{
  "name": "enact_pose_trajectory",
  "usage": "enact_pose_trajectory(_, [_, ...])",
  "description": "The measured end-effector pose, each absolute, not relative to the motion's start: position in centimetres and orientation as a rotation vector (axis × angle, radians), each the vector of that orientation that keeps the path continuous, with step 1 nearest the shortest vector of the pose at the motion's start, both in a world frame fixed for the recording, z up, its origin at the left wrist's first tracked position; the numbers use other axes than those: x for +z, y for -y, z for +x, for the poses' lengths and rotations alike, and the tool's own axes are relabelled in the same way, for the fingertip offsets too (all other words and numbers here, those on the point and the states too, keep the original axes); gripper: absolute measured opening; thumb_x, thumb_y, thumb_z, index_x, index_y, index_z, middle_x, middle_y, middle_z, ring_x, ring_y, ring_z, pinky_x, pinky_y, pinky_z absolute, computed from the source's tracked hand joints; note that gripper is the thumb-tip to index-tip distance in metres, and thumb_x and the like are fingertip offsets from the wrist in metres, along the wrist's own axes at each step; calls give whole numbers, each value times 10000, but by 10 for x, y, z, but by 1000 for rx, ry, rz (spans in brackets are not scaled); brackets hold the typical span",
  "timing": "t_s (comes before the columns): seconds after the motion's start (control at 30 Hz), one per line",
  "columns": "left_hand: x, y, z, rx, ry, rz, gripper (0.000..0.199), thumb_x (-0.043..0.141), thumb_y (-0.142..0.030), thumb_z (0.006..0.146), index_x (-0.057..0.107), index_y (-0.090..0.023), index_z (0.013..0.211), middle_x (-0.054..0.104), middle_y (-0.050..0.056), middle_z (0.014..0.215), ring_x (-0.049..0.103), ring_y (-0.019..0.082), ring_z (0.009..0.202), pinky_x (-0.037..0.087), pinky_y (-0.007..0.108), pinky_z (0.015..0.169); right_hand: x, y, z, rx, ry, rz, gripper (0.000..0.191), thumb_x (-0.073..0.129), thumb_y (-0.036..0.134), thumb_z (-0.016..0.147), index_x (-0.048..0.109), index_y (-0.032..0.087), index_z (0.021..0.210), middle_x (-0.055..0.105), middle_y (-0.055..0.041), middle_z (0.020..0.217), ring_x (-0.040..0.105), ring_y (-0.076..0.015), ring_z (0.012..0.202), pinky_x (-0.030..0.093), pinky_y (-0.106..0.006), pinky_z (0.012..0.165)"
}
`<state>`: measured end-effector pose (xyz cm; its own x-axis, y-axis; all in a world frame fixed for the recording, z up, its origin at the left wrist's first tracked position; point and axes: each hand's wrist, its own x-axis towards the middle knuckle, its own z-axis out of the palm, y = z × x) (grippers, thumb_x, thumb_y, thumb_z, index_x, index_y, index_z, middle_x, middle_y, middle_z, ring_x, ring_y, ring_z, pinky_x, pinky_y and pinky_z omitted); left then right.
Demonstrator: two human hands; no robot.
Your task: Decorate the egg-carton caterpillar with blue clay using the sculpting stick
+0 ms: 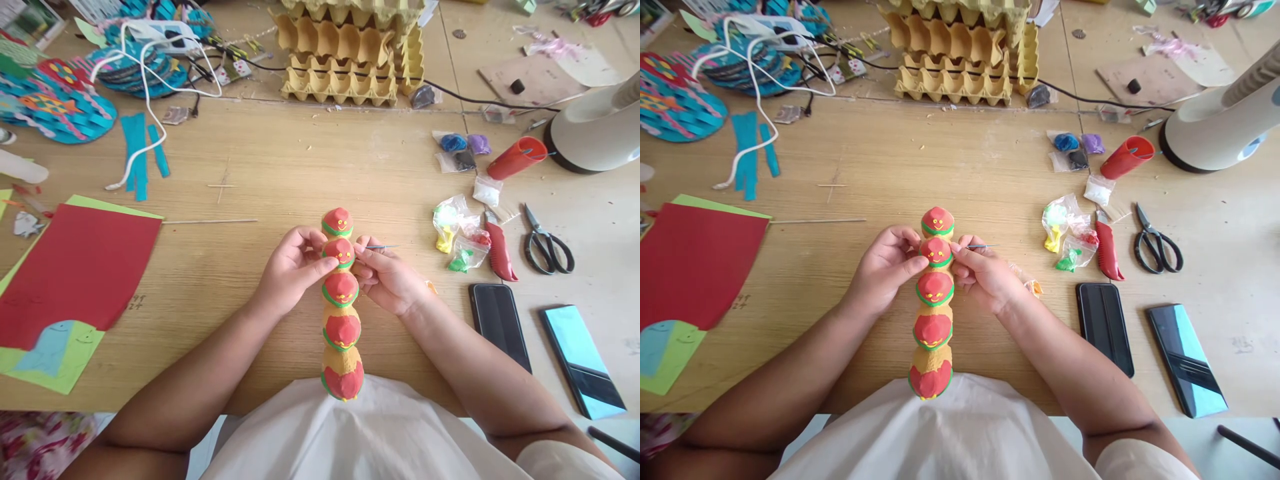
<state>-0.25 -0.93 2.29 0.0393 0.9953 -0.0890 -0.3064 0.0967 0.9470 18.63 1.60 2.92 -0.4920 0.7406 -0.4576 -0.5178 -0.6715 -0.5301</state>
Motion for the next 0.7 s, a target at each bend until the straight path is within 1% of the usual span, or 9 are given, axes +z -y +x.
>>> enact_pose_trajectory(0.07, [24,9,0,1275,-1000,770,335,902,-305,762,650,-227,969,613,-11,960,603,128,901,499,246,815,31,-17,186,2163,407,-875,413,919,249,746,512,204,793,427,99,607,312,-33,499,183,-151,444])
enact_pose_trajectory(0.13, [26,9,2,1221,-987,594,339,888,-345,777,662,-228,1001,646,-2,974,615,140,902,505,255,802,33,-17,186,2140,394,-882,425,926,249,738,506,202,789,419,102,600,314,-30,496,191,-147,442])
enact_pose_trajectory(0.23, [32,11,6,1041,-881,438,297,811,-420,851,700,-220,1040,713,33,981,649,183,888,516,299,783,33,-18,187,2093,386,-893,443,938,243,716,502,198,786,431,99,613,334,-26,499,196,-143,439])
enact_pose_trajectory(0.33, [35,14,9,908,-739,432,335,730,-477,915,741,-192,1092,750,70,1022,678,217,914,527,319,808,32,-17,187,2057,395,-916,453,945,246,698,505,201,798,460,94,633,359,-28,507,203,-143,439])
enact_pose_trajectory(0.4, [32,15,10,888,-708,438,345,717,-469,929,751,-188,1128,757,77,1057,686,216,929,531,305,808,32,-17,186,2036,418,-938,459,945,255,694,503,207,802,461,95,624,366,-33,509,205,-146,441])
enact_pose_trajectory(0.47, [28,15,10,903,-714,449,312,718,-443,935,758,-195,1119,758,76,1064,687,205,927,536,291,796,32,-16,185,2017,449,-962,468,945,265,691,494,213,800,450,99,602,369,-40,510,203,-150,443])
enact_pose_trajectory(0.57, [21,14,10,900,-727,458,300,719,-458,932,757,-201,1083,746,64,981,681,183,851,533,277,746,33,-15,184,1998,490,-986,479,944,287,690,485,222,809,443,102,587,367,-46,507,202,-157,445])
enact_pose_trajectory(0.7, [20,13,10,884,-741,481,313,779,-438,882,738,-192,1071,741,76,988,697,203,895,551,300,803,35,-14,182,1977,516,-993,495,945,301,681,476,232,821,447,105,585,359,-52,498,204,-174,444])
